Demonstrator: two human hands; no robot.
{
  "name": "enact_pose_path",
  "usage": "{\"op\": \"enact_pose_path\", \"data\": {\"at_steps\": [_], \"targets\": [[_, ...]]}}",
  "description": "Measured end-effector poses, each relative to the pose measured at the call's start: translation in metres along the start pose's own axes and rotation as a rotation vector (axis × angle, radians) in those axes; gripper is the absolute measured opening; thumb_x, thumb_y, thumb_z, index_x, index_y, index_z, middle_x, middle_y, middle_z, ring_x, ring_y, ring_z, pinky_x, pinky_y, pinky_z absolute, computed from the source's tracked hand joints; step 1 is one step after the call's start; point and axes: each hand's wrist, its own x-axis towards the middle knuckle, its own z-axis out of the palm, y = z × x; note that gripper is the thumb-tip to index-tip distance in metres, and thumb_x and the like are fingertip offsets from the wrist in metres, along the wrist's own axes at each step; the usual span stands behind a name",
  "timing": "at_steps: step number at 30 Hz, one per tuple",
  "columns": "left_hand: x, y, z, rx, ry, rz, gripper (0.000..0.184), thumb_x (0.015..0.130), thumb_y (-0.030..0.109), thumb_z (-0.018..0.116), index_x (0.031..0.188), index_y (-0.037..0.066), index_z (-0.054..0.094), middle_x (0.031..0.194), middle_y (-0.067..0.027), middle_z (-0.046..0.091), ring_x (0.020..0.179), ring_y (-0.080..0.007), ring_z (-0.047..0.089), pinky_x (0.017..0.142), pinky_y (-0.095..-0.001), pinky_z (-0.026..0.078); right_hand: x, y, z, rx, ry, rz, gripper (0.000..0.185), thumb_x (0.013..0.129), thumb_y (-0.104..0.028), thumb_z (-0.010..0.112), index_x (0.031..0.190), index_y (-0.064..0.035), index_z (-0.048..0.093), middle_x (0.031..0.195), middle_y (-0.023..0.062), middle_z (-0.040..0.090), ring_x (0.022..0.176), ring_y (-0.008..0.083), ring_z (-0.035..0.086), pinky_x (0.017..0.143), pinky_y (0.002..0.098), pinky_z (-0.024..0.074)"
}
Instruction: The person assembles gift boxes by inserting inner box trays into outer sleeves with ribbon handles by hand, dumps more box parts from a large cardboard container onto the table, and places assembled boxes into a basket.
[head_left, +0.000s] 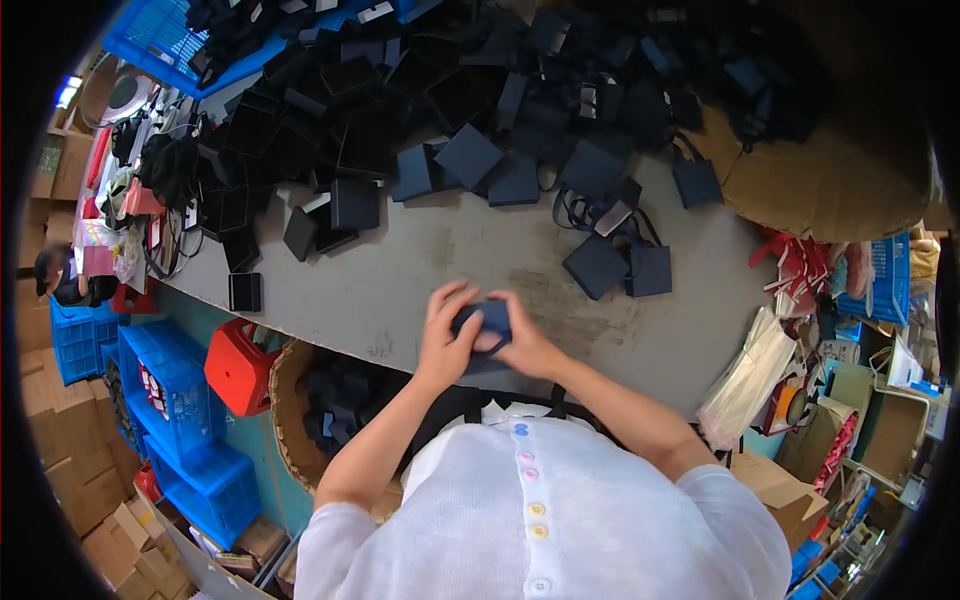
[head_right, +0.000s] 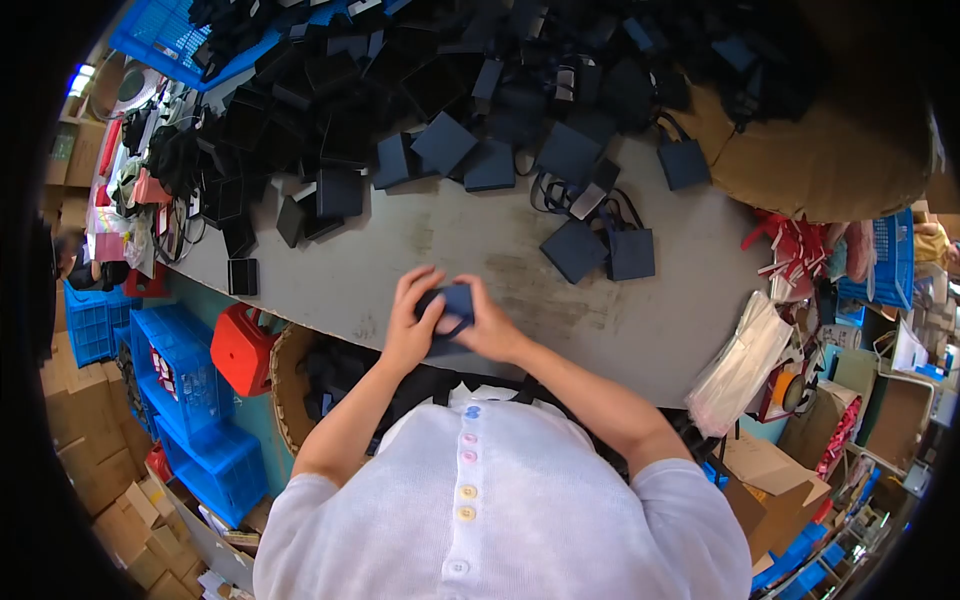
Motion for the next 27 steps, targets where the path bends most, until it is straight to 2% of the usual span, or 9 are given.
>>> {"op": "enact_pose_path", "data": {"at_steps": [2, 4, 5, 7, 11, 16, 20, 25, 27], "targets": [[-0.028, -0.007, -0.039, 0.026, -0.139, -0.138, 0.024, 0.081, 0.005, 0.061, 0.104, 0.002, 0.065, 0.113, -0.016, 0.057, 0.109, -0.0301, 0.054, 0.097, -0.0345, 0.04, -0.014, -0.036, -0.031, -0.27, -0.464, 0.041, 0.078, 0.078, -0.034, 0.071, 0.138, -0.0062, 0.031, 0.127, 0.0171, 0.046, 0.114, 0.0292, 0.049, 0.099, 0.0395, 0.0386], [-0.06, -0.025, -0.093, 0.477, -0.407, -0.191, 0.028, 0.079, 0.013, 0.065, 0.106, 0.005, 0.066, 0.116, -0.0161, 0.057, 0.108, -0.0313, 0.055, 0.093, -0.0385, 0.045, -0.005, 0.005, -0.073, -0.831, -0.099, -0.128, 0.082, 0.069, -0.029, 0.074, 0.137, -0.0073, 0.035, 0.128, 0.0205, 0.045, 0.115, 0.0357, 0.046, 0.098, 0.0433, 0.039], [-0.073, -0.028, -0.115, 0.707, -0.528, -0.203, 0.037, 0.077, 0.025, 0.069, 0.108, 0.005, 0.065, 0.119, -0.0163, 0.057, 0.108, -0.0339, 0.055, 0.091, -0.0396, 0.046, 0.004, 0.011, -0.091, -1.109, 0.115, 0.12, 0.081, 0.064, -0.025, 0.074, 0.134, -0.0078, 0.039, 0.131, 0.0211, 0.041, 0.116, 0.0378, 0.042, 0.094, 0.0463, 0.0395], [-0.08, -0.009, -0.114, 0.981, -0.439, -0.459, 0.046, 0.076, 0.034, 0.071, 0.11, 0.004, 0.064, 0.117, -0.0161, 0.058, 0.107, -0.0356, 0.056, 0.091, -0.0405, 0.047, 0.017, 0.032, -0.122, -1.379, 0.328, 0.131, 0.081, 0.064, -0.031, 0.079, 0.133, -0.0105, 0.041, 0.131, 0.0217, 0.039, 0.119, 0.043, 0.037, 0.093, 0.0523, 0.0378], [-0.047, -0.003, -0.079, 0.304, -0.344, -0.538, 0.054, 0.079, 0.037, 0.07, 0.118, 0.002, 0.06, 0.119, -0.0163, 0.059, 0.113, -0.0308, 0.055, 0.091, -0.0408, 0.047, 0.039, 0.028, -0.132, -1.27, 0.269, 0.399, 0.088, 0.063, -0.033, 0.08, 0.137, -0.0148, 0.036, 0.132, 0.0222, 0.038, 0.114, 0.0427, 0.043, 0.093, 0.0505, 0.0377], [-0.009, -0.022, -0.001, -1.112, -0.466, -0.581, 0.083, 0.076, 0.034, 0.072, 0.143, 0.008, 0.031, 0.14, -0.0129, 0.043, 0.122, -0.0261, 0.049, 0.099, -0.0383, 0.042, 0.013, -0.059, -0.074, -0.735, -0.171, -0.598, 0.095, 0.05, -0.024, 0.083, 0.134, -0.0133, 0.04, 0.134, 0.0151, 0.042, 0.122, 0.0359, 0.043, 0.1, 0.0479, 0.036], [0.002, -0.009, 0.015, -1.428, -0.584, -0.604, 0.098, 0.066, 0.027, 0.08, 0.144, 0.009, 0.025, 0.135, -0.0106, 0.044, 0.124, -0.0255, 0.045, 0.103, -0.0378, 0.037, -0.006, -0.105, -0.056, -0.91, -0.451, -0.75, 0.086, 0.058, -0.021, 0.081, 0.134, -0.0126, 0.042, 0.144, 0.0151, 0.034, 0.132, 0.0384, 0.034, 0.107, 0.0514, 0.0275], [0.016, 0.033, 0.016, -0.57, -0.265, -0.162, 0.112, 0.056, 0.02, 0.087, 0.144, 0.006, 0.02, 0.136, -0.0127, 0.04, 0.127, -0.0314, 0.039, 0.104, -0.0386, 0.035, -0.002, -0.118, -0.066, -0.35, 0.063, -0.294, 0.064, 0.069, -0.011, 0.073, 0.128, -0.0074, 0.048, 0.141, 0.0114, 0.041, 0.128, 0.0302, 0.042, 0.102, 0.0421, 0.0379], [0.018, 0.036, 0.017, -0.123, -0.158, 0.034, 0.117, 0.055, 0.026, 0.088, 0.145, 0.004, 0.017, 0.139, -0.0156, 0.035, 0.13, -0.033, 0.033, 0.105, -0.0402, 0.033, 0.01, -0.108, -0.054, -0.482, 0.187, -0.28, 0.051, 0.071, -0.007, 0.068, 0.12, -0.0038, 0.054, 0.127, 0.0129, 0.053, 0.115, 0.0287, 0.055, 0.092, 0.0361, 0.0465]]}}
